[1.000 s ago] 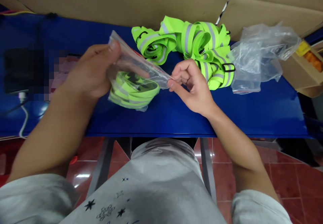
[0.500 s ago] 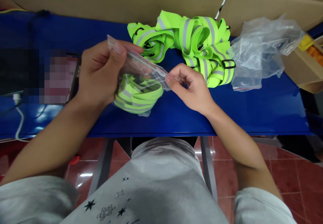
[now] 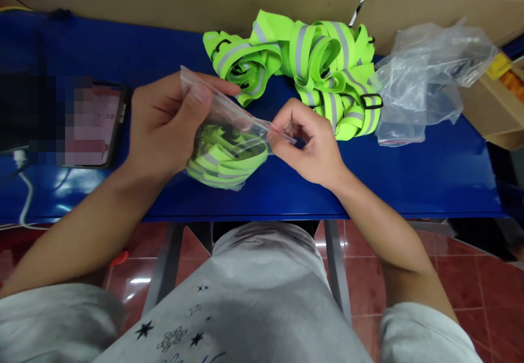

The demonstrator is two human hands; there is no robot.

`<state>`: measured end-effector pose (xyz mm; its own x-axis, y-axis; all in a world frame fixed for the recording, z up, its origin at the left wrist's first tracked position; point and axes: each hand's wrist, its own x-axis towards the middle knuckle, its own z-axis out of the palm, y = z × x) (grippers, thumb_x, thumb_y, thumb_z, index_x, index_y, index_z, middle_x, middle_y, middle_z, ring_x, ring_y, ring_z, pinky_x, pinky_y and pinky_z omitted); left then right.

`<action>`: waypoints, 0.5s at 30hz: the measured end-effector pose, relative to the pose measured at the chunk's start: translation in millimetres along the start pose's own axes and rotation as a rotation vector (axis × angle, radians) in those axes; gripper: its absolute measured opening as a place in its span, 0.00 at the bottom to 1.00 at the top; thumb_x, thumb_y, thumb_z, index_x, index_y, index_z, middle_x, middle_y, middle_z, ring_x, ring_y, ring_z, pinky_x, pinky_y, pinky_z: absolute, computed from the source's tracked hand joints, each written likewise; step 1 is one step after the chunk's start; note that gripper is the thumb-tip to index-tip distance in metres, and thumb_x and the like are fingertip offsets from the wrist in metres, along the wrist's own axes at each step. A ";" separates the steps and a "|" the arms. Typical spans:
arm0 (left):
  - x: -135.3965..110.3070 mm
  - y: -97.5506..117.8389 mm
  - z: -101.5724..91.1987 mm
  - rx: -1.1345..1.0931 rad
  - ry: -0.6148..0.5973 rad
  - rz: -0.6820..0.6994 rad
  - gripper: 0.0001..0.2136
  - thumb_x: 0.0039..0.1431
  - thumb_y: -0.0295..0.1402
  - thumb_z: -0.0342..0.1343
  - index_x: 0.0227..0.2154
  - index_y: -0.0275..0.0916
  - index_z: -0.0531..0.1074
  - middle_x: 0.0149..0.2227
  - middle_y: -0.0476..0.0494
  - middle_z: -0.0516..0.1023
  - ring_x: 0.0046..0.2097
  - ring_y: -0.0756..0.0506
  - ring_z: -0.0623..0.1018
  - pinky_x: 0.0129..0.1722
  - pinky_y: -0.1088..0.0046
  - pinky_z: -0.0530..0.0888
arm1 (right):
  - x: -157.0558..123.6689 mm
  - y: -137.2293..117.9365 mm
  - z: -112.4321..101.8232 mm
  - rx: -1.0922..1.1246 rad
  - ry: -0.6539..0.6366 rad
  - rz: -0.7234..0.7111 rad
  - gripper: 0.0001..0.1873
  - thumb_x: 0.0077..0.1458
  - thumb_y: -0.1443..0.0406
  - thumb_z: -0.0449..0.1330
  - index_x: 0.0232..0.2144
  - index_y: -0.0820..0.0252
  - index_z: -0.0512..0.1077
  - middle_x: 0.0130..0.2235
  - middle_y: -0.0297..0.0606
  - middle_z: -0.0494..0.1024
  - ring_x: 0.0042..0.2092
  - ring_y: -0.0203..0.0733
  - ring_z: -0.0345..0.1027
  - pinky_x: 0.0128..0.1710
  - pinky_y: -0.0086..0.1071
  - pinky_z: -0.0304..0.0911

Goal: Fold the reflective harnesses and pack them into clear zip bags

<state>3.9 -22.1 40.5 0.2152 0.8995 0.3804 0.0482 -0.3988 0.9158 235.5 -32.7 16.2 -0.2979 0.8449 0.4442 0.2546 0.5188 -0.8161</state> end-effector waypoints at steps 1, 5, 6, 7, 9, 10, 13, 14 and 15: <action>-0.4 0.4 -0.1 -0.023 -0.010 -0.017 0.13 0.70 0.47 0.60 0.46 0.44 0.83 0.37 0.52 0.85 0.36 0.50 0.81 0.37 0.67 0.78 | -0.2 -0.1 -0.4 0.000 0.001 -0.001 0.17 0.66 0.50 0.64 0.33 0.54 0.70 0.27 0.30 0.69 0.27 0.33 0.62 0.27 0.32 0.67; -2.3 1.7 -1.2 0.028 -0.062 -0.054 0.15 0.62 0.45 0.70 0.49 0.48 0.82 0.38 0.52 0.86 0.35 0.48 0.80 0.34 0.66 0.75 | -1.3 -1.4 -0.4 -0.008 -0.006 0.017 0.18 0.66 0.48 0.63 0.35 0.54 0.70 0.29 0.31 0.68 0.29 0.34 0.64 0.29 0.32 0.69; -2.9 2.1 -1.1 0.042 -0.058 -0.041 0.15 0.60 0.44 0.71 0.48 0.48 0.82 0.38 0.52 0.86 0.34 0.49 0.79 0.33 0.66 0.74 | -1.6 -2.1 0.3 -0.008 -0.009 0.022 0.18 0.66 0.48 0.63 0.36 0.54 0.71 0.30 0.31 0.69 0.30 0.34 0.65 0.29 0.31 0.69; -3.5 2.6 -0.8 0.050 -0.054 -0.030 0.15 0.60 0.43 0.71 0.48 0.48 0.83 0.39 0.51 0.86 0.33 0.49 0.78 0.32 0.66 0.73 | -1.8 -3.0 1.1 -0.006 -0.009 0.023 0.17 0.66 0.48 0.63 0.36 0.55 0.71 0.30 0.31 0.69 0.30 0.33 0.65 0.29 0.30 0.68; -5.0 4.0 0.4 0.069 -0.067 -0.031 0.13 0.61 0.42 0.70 0.48 0.48 0.83 0.40 0.50 0.86 0.32 0.49 0.77 0.31 0.67 0.73 | -2.1 -5.0 2.6 -0.012 0.000 0.015 0.16 0.67 0.50 0.63 0.36 0.55 0.72 0.30 0.32 0.70 0.30 0.33 0.65 0.28 0.30 0.67; -5.7 4.8 1.2 0.080 -0.075 -0.033 0.13 0.62 0.42 0.69 0.48 0.49 0.83 0.40 0.50 0.86 0.32 0.49 0.77 0.31 0.67 0.72 | -2.3 -6.0 3.1 -0.019 0.006 0.008 0.16 0.67 0.50 0.63 0.35 0.55 0.72 0.30 0.32 0.70 0.29 0.33 0.65 0.28 0.30 0.67; -7.2 7.2 2.5 0.110 -0.083 -0.053 0.12 0.61 0.42 0.69 0.47 0.51 0.84 0.39 0.50 0.86 0.29 0.50 0.74 0.30 0.69 0.71 | -2.4 -8.2 3.4 -0.044 0.016 0.000 0.15 0.66 0.52 0.63 0.33 0.55 0.71 0.30 0.32 0.69 0.28 0.33 0.63 0.28 0.30 0.67; -7.4 7.8 2.6 0.117 -0.085 -0.076 0.12 0.61 0.43 0.69 0.47 0.50 0.84 0.38 0.50 0.85 0.28 0.51 0.73 0.29 0.69 0.70 | -2.3 -8.6 3.2 -0.048 0.015 0.002 0.15 0.66 0.52 0.63 0.33 0.55 0.71 0.29 0.32 0.69 0.28 0.33 0.63 0.27 0.30 0.67; -7.7 8.4 2.6 0.128 -0.091 -0.105 0.12 0.62 0.44 0.68 0.47 0.50 0.84 0.37 0.50 0.85 0.28 0.51 0.72 0.29 0.69 0.70 | -2.1 -8.8 2.9 -0.048 0.011 0.005 0.15 0.66 0.53 0.63 0.33 0.55 0.71 0.29 0.32 0.70 0.28 0.33 0.63 0.27 0.30 0.67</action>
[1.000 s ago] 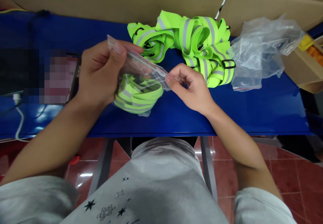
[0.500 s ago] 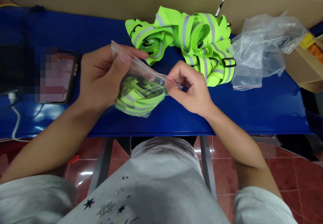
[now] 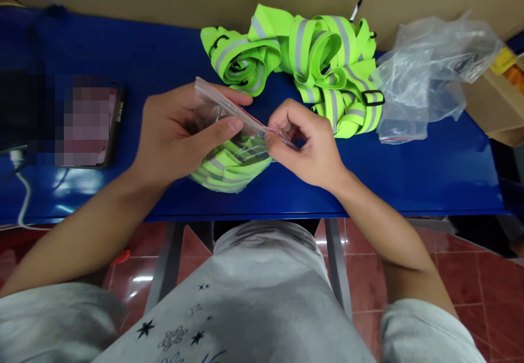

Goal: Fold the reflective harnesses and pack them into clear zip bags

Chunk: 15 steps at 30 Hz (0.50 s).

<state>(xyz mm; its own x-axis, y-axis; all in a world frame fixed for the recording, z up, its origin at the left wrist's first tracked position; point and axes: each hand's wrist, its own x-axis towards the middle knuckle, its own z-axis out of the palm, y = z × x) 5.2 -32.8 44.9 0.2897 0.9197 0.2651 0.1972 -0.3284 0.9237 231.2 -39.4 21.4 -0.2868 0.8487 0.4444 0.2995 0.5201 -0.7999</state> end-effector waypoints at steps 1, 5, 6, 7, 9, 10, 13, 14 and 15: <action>-0.2 0.4 0.0 0.012 -0.004 -0.022 0.13 0.62 0.45 0.68 0.47 0.50 0.84 0.37 0.50 0.85 0.27 0.51 0.71 0.28 0.69 0.69 | 0.2 -0.1 -0.3 0.004 -0.009 0.004 0.14 0.66 0.53 0.63 0.33 0.55 0.71 0.30 0.32 0.70 0.29 0.33 0.63 0.27 0.30 0.67; -0.7 1.2 1.4 0.024 -0.020 -0.047 0.13 0.61 0.47 0.67 0.46 0.51 0.84 0.30 0.51 0.81 0.24 0.51 0.68 0.26 0.70 0.66 | 1.0 1.4 -1.3 0.043 -0.058 0.020 0.11 0.66 0.56 0.62 0.35 0.55 0.72 0.31 0.32 0.72 0.30 0.34 0.65 0.29 0.31 0.70; -0.7 1.5 2.0 0.029 -0.030 -0.055 0.13 0.61 0.47 0.67 0.46 0.50 0.84 0.28 0.51 0.80 0.25 0.51 0.69 0.26 0.70 0.67 | 1.0 2.1 -1.6 0.045 -0.068 0.024 0.10 0.66 0.56 0.62 0.35 0.55 0.72 0.31 0.32 0.72 0.30 0.34 0.66 0.30 0.32 0.70; -0.7 1.9 2.5 0.036 -0.044 -0.067 0.14 0.62 0.47 0.66 0.46 0.49 0.84 0.28 0.51 0.80 0.25 0.50 0.70 0.26 0.70 0.68 | 0.9 3.0 -1.9 0.043 -0.077 0.028 0.10 0.66 0.56 0.62 0.35 0.55 0.72 0.31 0.32 0.71 0.31 0.35 0.66 0.31 0.33 0.71; -0.5 2.7 3.4 0.046 -0.071 -0.081 0.15 0.62 0.48 0.66 0.47 0.47 0.83 0.30 0.50 0.82 0.27 0.50 0.73 0.28 0.71 0.70 | 0.3 4.9 -2.2 0.038 -0.090 0.037 0.10 0.66 0.56 0.62 0.35 0.55 0.72 0.30 0.32 0.70 0.31 0.36 0.67 0.32 0.34 0.72; -0.4 2.9 3.6 0.048 -0.075 -0.078 0.15 0.62 0.48 0.66 0.47 0.47 0.83 0.31 0.50 0.83 0.28 0.49 0.74 0.29 0.71 0.71 | -0.1 5.9 -2.1 0.038 -0.095 0.043 0.10 0.66 0.56 0.62 0.35 0.55 0.72 0.30 0.32 0.70 0.32 0.36 0.67 0.33 0.34 0.73; -0.1 2.3 4.0 0.045 -0.088 -0.079 0.16 0.63 0.47 0.66 0.48 0.45 0.83 0.33 0.49 0.84 0.29 0.50 0.75 0.30 0.72 0.73 | -1.4 8.1 -0.8 0.046 -0.099 0.062 0.11 0.66 0.55 0.62 0.36 0.54 0.71 0.30 0.33 0.69 0.33 0.37 0.66 0.35 0.35 0.73; 0.0 1.9 4.2 0.039 -0.096 -0.077 0.16 0.63 0.47 0.66 0.49 0.44 0.83 0.34 0.49 0.84 0.29 0.50 0.76 0.30 0.73 0.74 | -1.6 8.4 -0.1 0.049 -0.101 0.069 0.12 0.66 0.54 0.62 0.36 0.54 0.71 0.30 0.32 0.68 0.33 0.37 0.66 0.35 0.35 0.72; 0.0 1.5 4.4 0.035 -0.106 -0.075 0.17 0.63 0.46 0.65 0.49 0.43 0.83 0.34 0.48 0.84 0.30 0.50 0.77 0.31 0.73 0.75 | -1.6 8.2 0.6 0.055 -0.102 0.076 0.12 0.66 0.53 0.62 0.35 0.54 0.71 0.30 0.32 0.68 0.32 0.37 0.65 0.35 0.35 0.72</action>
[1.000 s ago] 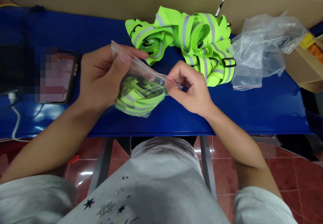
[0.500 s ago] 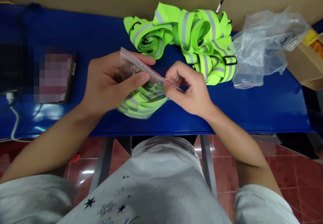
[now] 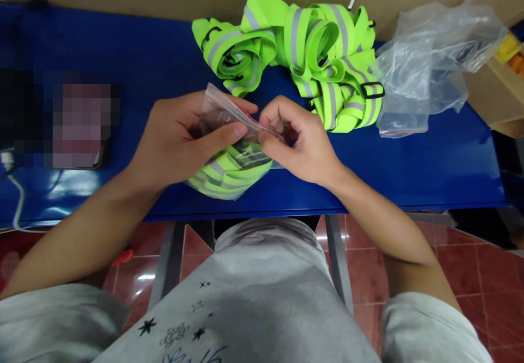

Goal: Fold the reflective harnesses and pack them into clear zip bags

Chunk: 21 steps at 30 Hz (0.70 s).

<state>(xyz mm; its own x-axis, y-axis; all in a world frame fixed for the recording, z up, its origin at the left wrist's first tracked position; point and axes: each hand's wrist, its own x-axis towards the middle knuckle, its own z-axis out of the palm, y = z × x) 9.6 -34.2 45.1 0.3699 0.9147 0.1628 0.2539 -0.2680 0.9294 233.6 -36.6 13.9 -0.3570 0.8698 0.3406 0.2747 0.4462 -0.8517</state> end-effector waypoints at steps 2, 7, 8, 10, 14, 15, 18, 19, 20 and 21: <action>0.1 -0.4 0.4 0.003 -0.026 0.008 0.17 0.63 0.46 0.65 0.49 0.42 0.83 0.35 0.48 0.84 0.31 0.50 0.78 0.32 0.74 0.75 | 0.3 -1.3 1.4 0.020 0.001 0.008 0.13 0.65 0.53 0.64 0.34 0.54 0.70 0.29 0.31 0.66 0.31 0.36 0.63 0.34 0.34 0.70; -0.6 -0.1 1.4 0.036 -0.055 0.012 0.16 0.65 0.43 0.64 0.51 0.42 0.81 0.38 0.48 0.85 0.33 0.50 0.80 0.33 0.76 0.76 | 1.7 -6.7 5.1 0.106 0.022 0.029 0.15 0.62 0.55 0.68 0.32 0.55 0.68 0.29 0.30 0.66 0.28 0.32 0.57 0.28 0.30 0.62; -0.6 -0.3 1.7 0.031 -0.068 0.019 0.16 0.65 0.42 0.64 0.52 0.42 0.81 0.38 0.49 0.85 0.34 0.50 0.80 0.34 0.76 0.77 | 1.8 -7.2 5.8 0.120 0.022 0.028 0.15 0.62 0.55 0.68 0.32 0.55 0.68 0.28 0.30 0.66 0.28 0.32 0.57 0.27 0.30 0.61; -0.7 -1.4 2.4 0.022 -0.096 0.042 0.15 0.65 0.40 0.64 0.52 0.42 0.81 0.38 0.50 0.85 0.35 0.49 0.81 0.35 0.76 0.78 | 1.8 -7.3 6.7 0.140 0.013 0.016 0.15 0.62 0.56 0.67 0.32 0.55 0.68 0.28 0.30 0.66 0.28 0.33 0.57 0.27 0.30 0.60; -0.7 -6.0 3.7 0.020 -0.110 0.072 0.17 0.65 0.41 0.64 0.54 0.43 0.80 0.39 0.48 0.85 0.38 0.46 0.82 0.38 0.73 0.80 | 1.3 -6.2 7.9 0.148 0.000 0.005 0.14 0.63 0.57 0.66 0.31 0.55 0.67 0.27 0.29 0.66 0.27 0.32 0.56 0.26 0.30 0.58; -0.8 -7.2 3.9 0.020 -0.116 0.078 0.18 0.65 0.41 0.64 0.55 0.43 0.79 0.39 0.48 0.84 0.38 0.46 0.82 0.37 0.73 0.80 | 1.1 -6.1 8.3 0.143 -0.001 0.013 0.14 0.63 0.57 0.66 0.32 0.55 0.67 0.27 0.29 0.66 0.27 0.32 0.56 0.26 0.30 0.57; -0.3 -10.9 3.4 0.007 -0.145 0.114 0.20 0.65 0.42 0.64 0.57 0.43 0.77 0.39 0.48 0.84 0.38 0.47 0.82 0.37 0.73 0.79 | 0.8 -6.5 9.2 0.131 -0.010 0.032 0.13 0.63 0.56 0.65 0.32 0.55 0.68 0.27 0.29 0.65 0.27 0.32 0.55 0.25 0.30 0.56; 0.2 -12.2 3.0 -0.001 -0.156 0.130 0.20 0.65 0.43 0.64 0.57 0.44 0.77 0.39 0.48 0.83 0.38 0.47 0.82 0.37 0.73 0.79 | 0.8 -6.7 9.3 0.129 -0.015 0.032 0.13 0.63 0.56 0.65 0.32 0.55 0.68 0.27 0.29 0.65 0.27 0.32 0.55 0.25 0.30 0.56; 0.8 -13.7 2.5 -0.008 -0.165 0.144 0.21 0.65 0.44 0.65 0.58 0.44 0.77 0.39 0.49 0.83 0.37 0.47 0.81 0.36 0.73 0.79 | 0.9 -7.0 9.2 0.127 -0.018 0.031 0.14 0.63 0.56 0.66 0.32 0.55 0.67 0.26 0.29 0.64 0.27 0.32 0.55 0.25 0.30 0.57; 1.6 -15.3 2.0 -0.015 -0.171 0.153 0.22 0.64 0.45 0.65 0.58 0.45 0.77 0.37 0.49 0.82 0.36 0.47 0.80 0.34 0.73 0.78 | 0.9 -7.1 9.0 0.123 -0.019 0.034 0.14 0.63 0.56 0.66 0.32 0.55 0.67 0.27 0.29 0.64 0.27 0.32 0.55 0.25 0.29 0.58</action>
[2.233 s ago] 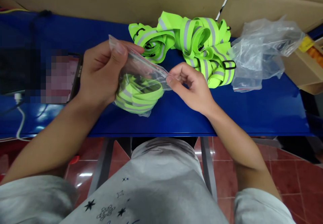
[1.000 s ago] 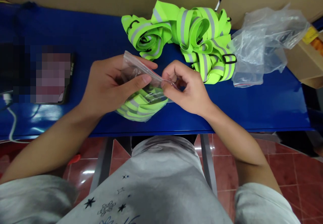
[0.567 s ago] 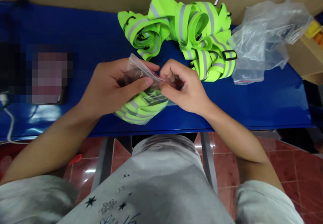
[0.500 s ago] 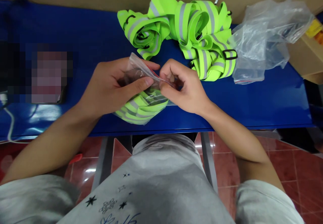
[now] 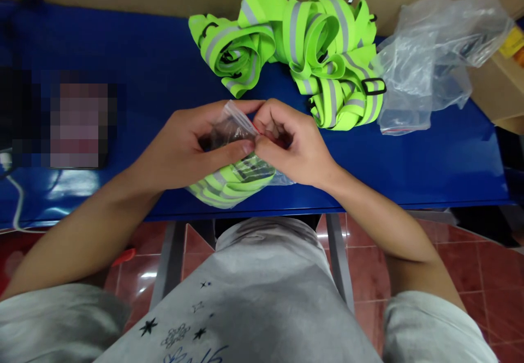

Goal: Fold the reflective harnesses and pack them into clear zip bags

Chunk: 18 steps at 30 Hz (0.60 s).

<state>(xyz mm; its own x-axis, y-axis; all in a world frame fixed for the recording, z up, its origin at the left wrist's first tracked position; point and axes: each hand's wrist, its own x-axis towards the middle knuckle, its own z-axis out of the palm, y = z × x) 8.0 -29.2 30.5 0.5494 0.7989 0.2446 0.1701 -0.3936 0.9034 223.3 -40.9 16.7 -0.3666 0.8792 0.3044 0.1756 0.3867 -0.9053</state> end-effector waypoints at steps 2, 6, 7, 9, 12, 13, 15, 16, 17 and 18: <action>1.2 -3.3 -0.8 -0.016 -0.016 0.019 0.24 0.66 0.47 0.64 0.60 0.44 0.75 0.32 0.50 0.80 0.28 0.50 0.75 0.27 0.75 0.72 | 0.1 0.0 -0.8 -0.016 0.006 0.016 0.15 0.62 0.55 0.66 0.31 0.55 0.67 0.27 0.30 0.64 0.27 0.32 0.56 0.25 0.29 0.60; 3.2 -4.6 2.0 0.001 0.105 0.050 0.18 0.71 0.46 0.58 0.54 0.40 0.79 0.30 0.48 0.78 0.24 0.53 0.68 0.22 0.75 0.62 | 0.1 1.2 -1.7 -0.029 0.033 0.042 0.17 0.63 0.52 0.66 0.33 0.55 0.69 0.27 0.30 0.65 0.28 0.33 0.60 0.27 0.30 0.65; 3.3 -3.4 3.6 -0.004 0.154 0.039 0.16 0.71 0.45 0.58 0.49 0.40 0.80 0.31 0.47 0.78 0.25 0.53 0.69 0.22 0.75 0.62 | 0.2 1.7 -1.6 -0.021 0.046 0.042 0.17 0.64 0.51 0.66 0.33 0.55 0.69 0.27 0.30 0.65 0.29 0.33 0.61 0.27 0.30 0.66; 2.9 -0.7 6.8 -0.050 0.204 -0.005 0.13 0.70 0.44 0.60 0.41 0.39 0.78 0.29 0.49 0.77 0.25 0.54 0.69 0.22 0.75 0.62 | 0.5 2.4 -1.1 -0.004 0.072 0.044 0.17 0.64 0.50 0.66 0.35 0.55 0.70 0.28 0.30 0.65 0.30 0.33 0.63 0.28 0.30 0.67; 2.1 0.6 9.9 -0.097 0.192 -0.040 0.11 0.70 0.43 0.61 0.39 0.40 0.72 0.28 0.52 0.76 0.22 0.55 0.67 0.19 0.76 0.59 | 1.0 3.1 0.0 0.007 0.084 0.058 0.17 0.65 0.49 0.65 0.36 0.55 0.71 0.28 0.31 0.65 0.31 0.34 0.64 0.29 0.30 0.67; 1.9 0.2 10.4 -0.096 0.183 -0.017 0.11 0.69 0.43 0.61 0.39 0.41 0.72 0.29 0.51 0.76 0.22 0.54 0.68 0.19 0.76 0.60 | 1.1 3.2 0.3 0.007 0.084 0.062 0.17 0.65 0.49 0.66 0.36 0.55 0.71 0.28 0.31 0.65 0.31 0.34 0.64 0.29 0.29 0.67; 1.6 -1.1 10.9 -0.085 0.183 0.023 0.10 0.69 0.41 0.61 0.40 0.41 0.72 0.30 0.51 0.77 0.24 0.54 0.71 0.20 0.77 0.61 | 1.0 3.1 1.0 0.010 0.086 0.060 0.18 0.64 0.49 0.66 0.36 0.55 0.71 0.28 0.30 0.65 0.31 0.33 0.63 0.29 0.29 0.67; 1.5 -1.4 11.0 -0.080 0.182 0.029 0.09 0.70 0.40 0.61 0.40 0.41 0.71 0.31 0.51 0.76 0.25 0.54 0.72 0.21 0.78 0.62 | 0.9 3.0 1.4 0.011 0.088 0.056 0.18 0.64 0.49 0.66 0.36 0.55 0.71 0.28 0.30 0.65 0.30 0.33 0.62 0.29 0.29 0.67; 1.3 -1.4 11.1 -0.074 0.176 0.026 0.08 0.70 0.39 0.60 0.41 0.41 0.71 0.30 0.51 0.75 0.24 0.54 0.72 0.21 0.78 0.62 | 0.7 2.9 1.9 0.010 0.091 0.050 0.18 0.64 0.48 0.66 0.36 0.55 0.71 0.28 0.30 0.65 0.30 0.32 0.62 0.29 0.29 0.67; 1.0 -0.9 11.1 -0.067 0.171 0.015 0.07 0.71 0.39 0.59 0.41 0.41 0.71 0.29 0.52 0.75 0.23 0.54 0.71 0.21 0.78 0.61 | 0.5 2.7 2.3 0.008 0.093 0.044 0.18 0.64 0.48 0.66 0.35 0.55 0.70 0.28 0.29 0.65 0.29 0.32 0.61 0.29 0.29 0.66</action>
<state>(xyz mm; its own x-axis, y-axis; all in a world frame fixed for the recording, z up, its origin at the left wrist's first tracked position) 17.5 -33.1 26.0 0.4030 0.8611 0.3099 0.1050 -0.3799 0.9191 221.5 -40.1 13.7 -0.2722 0.9175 0.2901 0.1821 0.3451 -0.9207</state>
